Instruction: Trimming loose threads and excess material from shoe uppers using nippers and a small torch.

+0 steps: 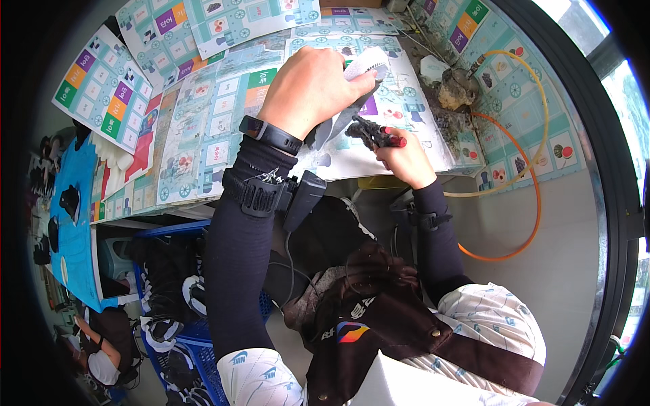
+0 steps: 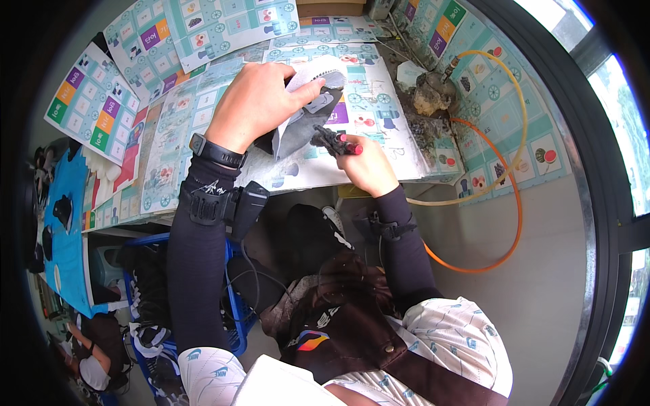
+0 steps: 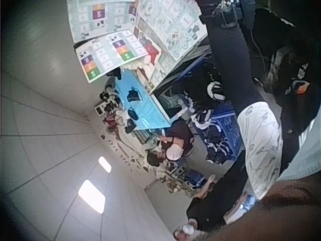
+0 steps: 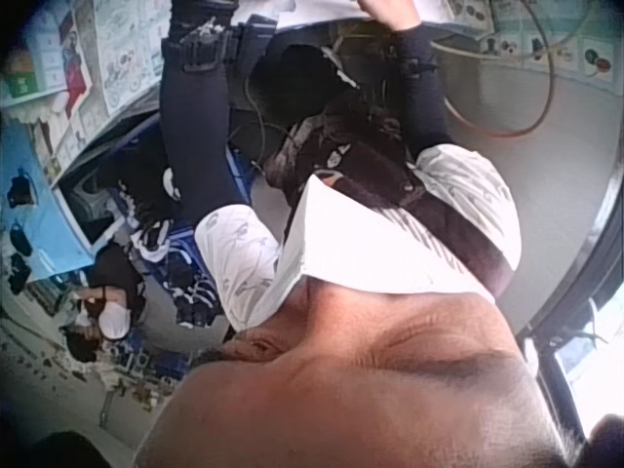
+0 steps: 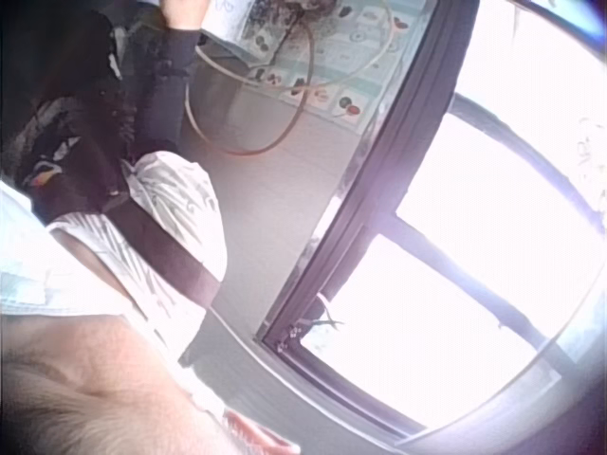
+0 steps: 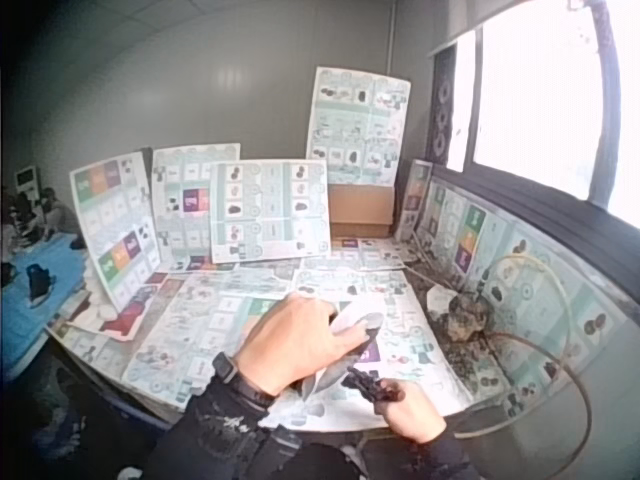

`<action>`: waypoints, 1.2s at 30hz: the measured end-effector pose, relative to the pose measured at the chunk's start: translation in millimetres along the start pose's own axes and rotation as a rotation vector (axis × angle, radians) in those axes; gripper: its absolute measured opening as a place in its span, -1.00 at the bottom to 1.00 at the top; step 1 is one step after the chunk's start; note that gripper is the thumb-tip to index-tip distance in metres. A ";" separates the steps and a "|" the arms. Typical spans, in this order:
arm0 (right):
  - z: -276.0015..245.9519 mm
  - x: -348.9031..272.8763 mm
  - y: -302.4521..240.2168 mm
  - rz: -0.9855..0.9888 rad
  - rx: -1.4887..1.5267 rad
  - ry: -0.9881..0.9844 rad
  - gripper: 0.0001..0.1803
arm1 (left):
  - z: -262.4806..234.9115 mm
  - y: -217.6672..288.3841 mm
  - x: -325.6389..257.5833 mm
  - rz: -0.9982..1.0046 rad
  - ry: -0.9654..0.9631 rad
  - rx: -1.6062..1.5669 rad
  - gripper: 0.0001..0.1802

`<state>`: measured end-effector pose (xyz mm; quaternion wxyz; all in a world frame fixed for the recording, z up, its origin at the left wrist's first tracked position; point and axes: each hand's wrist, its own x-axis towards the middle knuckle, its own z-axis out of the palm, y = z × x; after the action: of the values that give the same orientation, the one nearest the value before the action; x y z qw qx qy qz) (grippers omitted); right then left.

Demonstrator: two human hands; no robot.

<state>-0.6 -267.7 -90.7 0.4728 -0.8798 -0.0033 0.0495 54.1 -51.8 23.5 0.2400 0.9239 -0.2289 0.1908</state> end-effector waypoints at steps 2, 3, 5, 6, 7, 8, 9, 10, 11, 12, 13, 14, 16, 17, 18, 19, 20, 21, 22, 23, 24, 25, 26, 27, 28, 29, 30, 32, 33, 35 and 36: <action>-0.7 0.4 0.5 0.022 0.008 0.001 -0.54 | -0.8 1.6 -0.6 -0.001 0.000 0.001 -0.37; 1.5 3.0 6.7 -0.023 -0.031 0.084 -0.55 | -1.5 2.5 -1.0 0.001 -0.005 0.000 -0.37; 4.8 4.1 9.4 -0.088 -0.067 0.198 -0.59 | -3.3 2.6 -1.9 0.000 -0.007 0.001 -0.37; 5.8 3.8 9.3 -0.089 -0.066 0.197 -0.59 | -2.9 1.7 -2.4 0.004 0.005 -0.006 -0.37; 6.3 3.5 9.5 -0.081 -0.066 0.189 -0.60 | -2.1 2.1 -1.9 0.012 0.015 -0.015 -0.37; 7.0 3.1 9.8 -0.072 -0.065 0.181 -0.60 | -1.3 2.7 -1.5 0.013 0.013 -0.016 -0.37; 8.4 2.4 10.3 -0.070 -0.065 0.183 -0.60 | -0.7 3.4 -1.3 0.007 0.023 -0.002 -0.36; 10.7 1.3 10.2 -0.079 -0.061 0.172 -0.60 | -0.9 4.0 -1.6 0.000 0.034 0.014 -0.35; 12.4 0.3 10.3 -0.088 -0.057 0.162 -0.59 | -0.6 3.5 -1.7 -0.001 0.033 0.014 -0.35; 13.2 -0.4 10.4 -0.087 -0.056 0.162 -0.59 | -0.2 2.2 -2.1 -0.007 0.029 0.011 -0.36; 13.4 -1.1 10.5 -0.078 -0.050 0.136 -0.58 | -0.2 1.7 -1.9 -0.012 0.024 0.008 -0.36; 13.8 -1.9 10.5 -0.069 -0.044 0.110 -0.58 | 0.0 1.6 -1.9 -0.011 0.023 0.007 -0.36; 17.1 -3.9 12.0 -0.092 -0.043 0.120 -0.64 | -0.1 1.9 -2.6 -0.022 0.024 -0.005 -0.36; 18.7 -5.2 11.5 -0.116 -0.042 0.130 -0.69 | -0.1 2.1 -3.0 -0.022 0.023 -0.005 -0.36; 18.4 -6.6 9.6 -0.115 -0.042 0.130 -0.69 | -0.2 2.4 -3.5 -0.010 0.021 -0.012 -0.38; 17.0 -9.0 3.2 -0.085 -0.046 0.089 -0.63 | -0.9 2.2 -4.3 0.000 0.020 -0.018 -0.39; 16.8 -10.8 -1.0 -0.054 -0.051 0.048 -0.56 | -1.2 1.7 -5.0 0.000 0.020 -0.017 -0.39; 18.4 -11.7 -2.5 -0.054 -0.050 0.048 -0.56 | -1.2 1.1 -5.7 -0.001 0.041 -0.016 -0.39; 20.0 -12.8 -3.0 -0.061 -0.052 0.041 -0.56 | -0.5 0.9 -6.0 -0.001 0.061 -0.016 -0.39; 21.5 -13.7 -3.1 -0.067 -0.054 0.035 -0.56 | -0.1 0.6 -6.1 0.001 0.059 -0.016 -0.39; 22.7 -14.3 -2.8 -0.066 -0.052 0.036 -0.56 | 0.2 0.3 -6.2 0.011 0.073 -0.014 -0.38; 24.1 -14.8 -2.6 -0.082 -0.068 0.027 -0.56 | 0.2 0.2 -6.2 0.022 0.086 -0.011 -0.38; 25.4 -15.0 -2.1 -0.098 -0.084 0.018 -0.56 | 0.4 0.5 -6.2 0.023 0.085 -0.011 -0.38; 28.1 -14.4 0.9 -0.124 -0.062 0.016 -0.61 | 0.6 0.9 -6.2 0.023 0.082 -0.010 -0.38; 29.0 -15.9 -2.3 -0.124 -0.060 0.015 -0.61 | 0.7 0.5 -6.7 0.021 0.080 -0.009 -0.38; 29.3 -18.7 -8.1 -0.122 -0.063 -0.003 -0.65 | 1.1 -0.3 -7.2 0.021 0.079 -0.007 -0.38; 30.7 -19.8 -11.9 -0.119 -0.066 -0.021 -0.69 | 1.6 -1.3 -7.9 0.017 0.080 -0.009 -0.37; 35.8 -17.7 -8.0 -0.124 -0.044 -0.022 -0.74 | 2.2 -1.3 -7.6 0.017 0.080 -0.012 -0.37; 37.3 -17.1 -6.2 -0.142 -0.025 -0.050 -0.77 | 1.9 -1.3 -7.5 0.015 0.076 -0.015 -0.38; 41.1 -14.0 -0.4 -0.218 -0.013 -0.056 -0.76 | 0.7 -0.8 -7.0 0.017 0.071 -0.019 -0.38; 39.9 -13.1 0.8 -0.218 -0.011 -0.053 -0.76 | -0.3 -0.3 -7.5 0.011 0.066 -0.029 -0.38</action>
<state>-17.2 -235.6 -112.1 0.4701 -0.8752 -0.1120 0.0212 48.0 -48.9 20.1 0.2599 0.9123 -0.2286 0.2189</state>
